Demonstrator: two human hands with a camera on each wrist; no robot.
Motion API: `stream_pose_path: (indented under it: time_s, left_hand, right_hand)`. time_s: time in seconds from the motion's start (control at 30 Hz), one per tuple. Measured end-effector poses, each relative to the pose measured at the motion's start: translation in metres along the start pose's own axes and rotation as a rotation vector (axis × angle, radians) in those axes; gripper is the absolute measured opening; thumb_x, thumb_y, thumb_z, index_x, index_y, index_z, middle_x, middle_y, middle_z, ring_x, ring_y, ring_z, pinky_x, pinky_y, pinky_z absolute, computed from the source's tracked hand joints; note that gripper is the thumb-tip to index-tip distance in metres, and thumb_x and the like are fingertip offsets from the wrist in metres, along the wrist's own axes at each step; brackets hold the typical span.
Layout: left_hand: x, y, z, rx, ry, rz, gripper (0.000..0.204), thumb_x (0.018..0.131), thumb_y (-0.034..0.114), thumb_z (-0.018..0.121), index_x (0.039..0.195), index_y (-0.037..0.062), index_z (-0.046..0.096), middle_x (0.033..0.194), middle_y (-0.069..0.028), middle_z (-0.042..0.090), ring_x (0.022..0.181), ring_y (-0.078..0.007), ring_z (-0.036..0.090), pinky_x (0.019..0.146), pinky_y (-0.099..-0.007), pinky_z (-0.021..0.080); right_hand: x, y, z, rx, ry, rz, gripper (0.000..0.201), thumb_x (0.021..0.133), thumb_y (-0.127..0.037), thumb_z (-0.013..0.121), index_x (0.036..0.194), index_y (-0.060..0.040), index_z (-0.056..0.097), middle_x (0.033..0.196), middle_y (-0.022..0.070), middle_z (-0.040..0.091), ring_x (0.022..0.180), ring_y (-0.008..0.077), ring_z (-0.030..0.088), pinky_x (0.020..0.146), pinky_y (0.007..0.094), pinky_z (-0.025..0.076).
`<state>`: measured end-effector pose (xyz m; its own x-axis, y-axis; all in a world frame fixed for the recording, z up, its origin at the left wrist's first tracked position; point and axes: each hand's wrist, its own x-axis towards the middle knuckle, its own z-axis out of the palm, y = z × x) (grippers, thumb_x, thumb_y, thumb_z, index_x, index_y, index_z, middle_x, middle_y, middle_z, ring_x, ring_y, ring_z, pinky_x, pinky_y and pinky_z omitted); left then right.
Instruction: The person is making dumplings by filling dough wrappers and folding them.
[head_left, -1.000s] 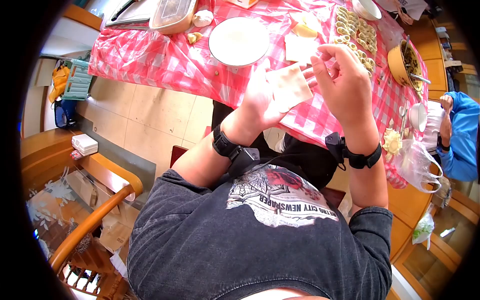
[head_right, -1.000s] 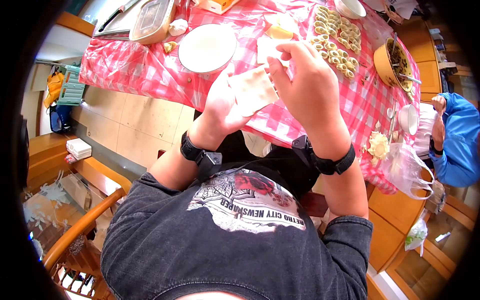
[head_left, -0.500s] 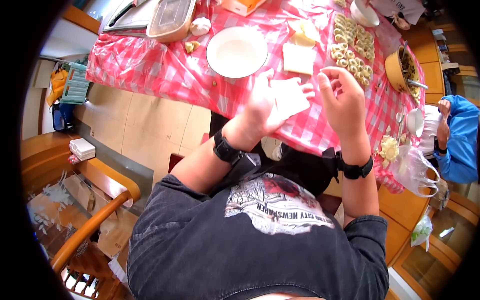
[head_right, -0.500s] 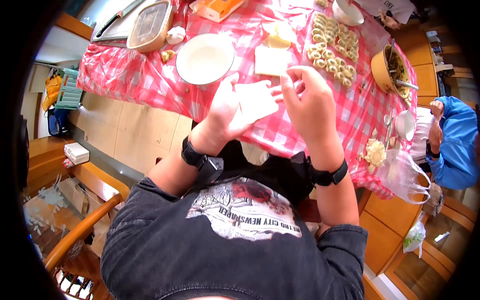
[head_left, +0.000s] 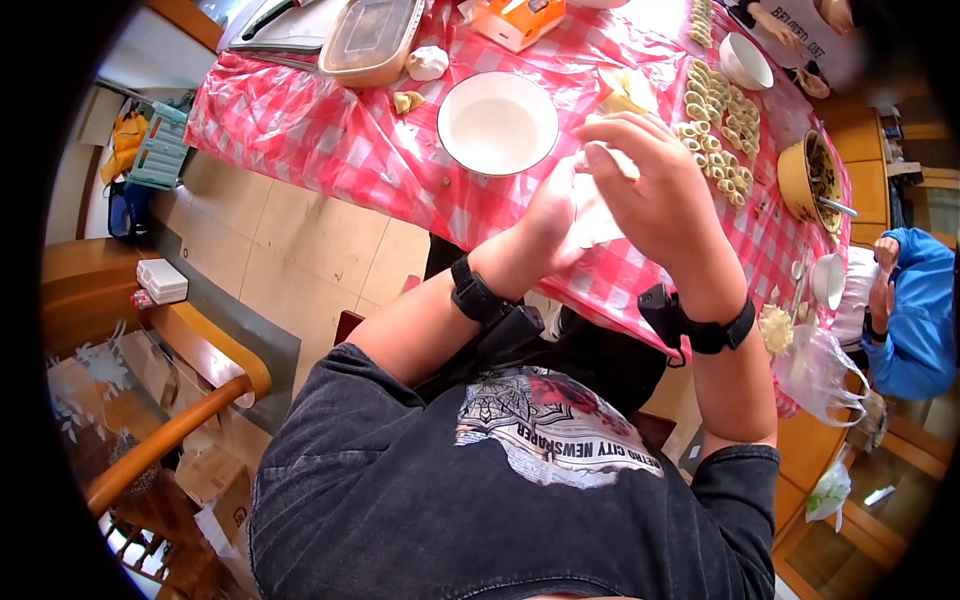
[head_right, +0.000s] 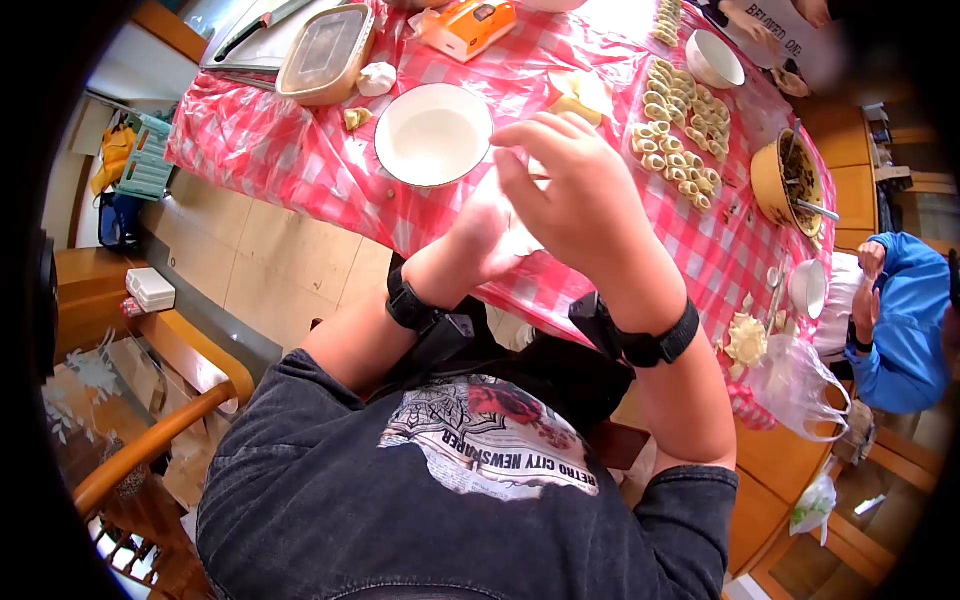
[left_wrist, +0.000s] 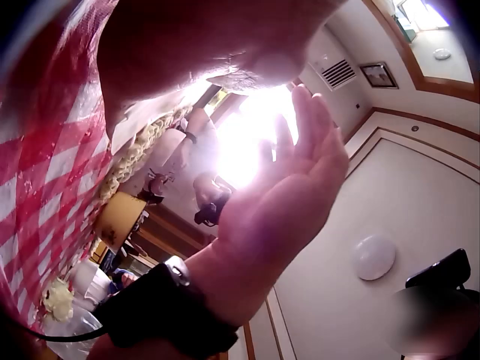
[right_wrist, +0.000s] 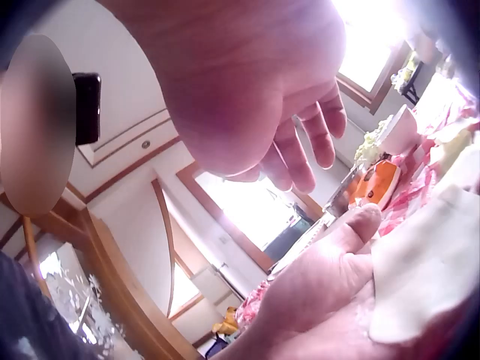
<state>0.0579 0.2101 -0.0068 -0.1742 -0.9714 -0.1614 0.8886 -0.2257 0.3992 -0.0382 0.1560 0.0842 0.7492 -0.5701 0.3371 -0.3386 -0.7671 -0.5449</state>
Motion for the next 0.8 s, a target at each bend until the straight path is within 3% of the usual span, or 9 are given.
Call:
stream_pose_path:
  time_s: [0.1,0.13,0.17,0.23,0.3,0.4,0.47,0.57,0.8]
  left_hand:
    - [-0.009,0.004,0.000,0.102,0.037,-0.020,0.052,0.106,0.042,0.024,0.141,0.0050,0.036,0.138,-0.0143,0.049,0.128,-0.0255,0.052,0.107,-0.0433,0.044]
    - [-0.018,0.006,-0.006,0.500,0.046,0.043,0.050,0.105,0.043,0.034,0.143,0.0087,0.035,0.140,-0.0113,0.047,0.131,-0.0234,0.049,0.108,-0.0419,0.044]
    - [-0.013,-0.003,-0.025,0.497,0.049,0.048,0.050,0.105,0.043,0.034,0.143,0.0087,0.035,0.140,-0.0113,0.047,0.131,-0.0234,0.049,0.108,-0.0419,0.044]
    - [0.000,-0.028,-0.075,0.721,-0.313,0.433,0.052,0.104,0.044,0.042,0.144,0.0115,0.035,0.143,-0.0094,0.044,0.134,-0.0227,0.045,0.108,-0.0411,0.043]
    - [0.000,-0.026,-0.078,0.796,-0.380,0.459,0.057,0.102,0.047,0.047,0.144,0.0112,0.033,0.145,-0.0093,0.041,0.134,-0.0227,0.045,0.109,-0.0423,0.043]
    - [-0.007,-0.021,-0.064,0.535,-0.281,0.234,0.062,0.101,0.050,0.048,0.145,0.0104,0.032,0.145,-0.0098,0.041,0.135,-0.0239,0.044,0.109,-0.0446,0.041]
    - [-0.011,-0.012,-0.049,0.173,-0.116,0.006,0.065,0.099,0.053,0.050,0.145,0.0101,0.032,0.145,-0.0097,0.041,0.135,-0.0250,0.043,0.110,-0.0464,0.040]
    - [0.008,-0.030,-0.070,-0.055,-0.108,0.007,0.067,0.098,0.055,0.050,0.144,0.0098,0.033,0.144,-0.0098,0.041,0.134,-0.0255,0.043,0.110,-0.0470,0.039]
    - [0.018,-0.036,-0.074,-0.072,-0.062,0.044,0.061,0.102,0.054,0.039,0.142,0.0088,0.033,0.140,-0.0105,0.044,0.129,-0.0257,0.048,0.106,-0.0439,0.044]
  right_hand:
    - [0.016,-0.002,0.017,-0.125,-0.124,-0.118,0.022,0.089,-0.014,0.057,0.103,-0.0004,0.069,0.099,0.0166,0.069,0.099,0.0321,0.061,0.086,0.0401,0.050]
    - [0.020,0.001,0.025,-0.134,-0.184,-0.117,0.027,0.089,-0.020,0.056,0.103,0.0000,0.069,0.101,0.0165,0.070,0.102,0.0327,0.060,0.089,0.0426,0.049]
    - [0.024,0.001,0.031,-0.133,-0.188,-0.122,0.027,0.089,-0.020,0.056,0.103,0.0000,0.069,0.101,0.0165,0.070,0.102,0.0327,0.060,0.089,0.0426,0.049]
    - [0.031,-0.001,0.041,-0.196,-0.303,-0.118,0.030,0.090,-0.023,0.056,0.103,0.0002,0.069,0.100,0.0157,0.070,0.102,0.0322,0.061,0.090,0.0420,0.049]
    - [0.036,0.002,0.052,-0.258,-0.350,-0.120,0.034,0.090,-0.027,0.054,0.102,0.0003,0.070,0.099,0.0152,0.071,0.102,0.0323,0.061,0.091,0.0423,0.049]
    - [0.038,0.009,0.065,-0.288,-0.397,-0.133,0.036,0.091,-0.032,0.051,0.098,-0.0023,0.071,0.097,0.0151,0.071,0.102,0.0322,0.061,0.091,0.0430,0.049]
    - [0.038,0.012,0.071,-0.298,-0.358,-0.177,0.037,0.088,-0.032,0.050,0.077,-0.0021,0.070,0.080,0.0156,0.069,0.093,0.0358,0.061,0.086,0.0471,0.048]
    - [0.039,0.013,0.075,-0.326,-0.388,-0.148,0.040,0.088,-0.033,0.049,0.074,-0.0019,0.070,0.080,0.0161,0.069,0.092,0.0362,0.060,0.086,0.0473,0.047]
    - [0.037,0.014,0.071,-0.310,-0.354,-0.133,0.040,0.090,-0.033,0.047,0.078,-0.0017,0.070,0.083,0.0170,0.069,0.092,0.0369,0.061,0.085,0.0477,0.047]
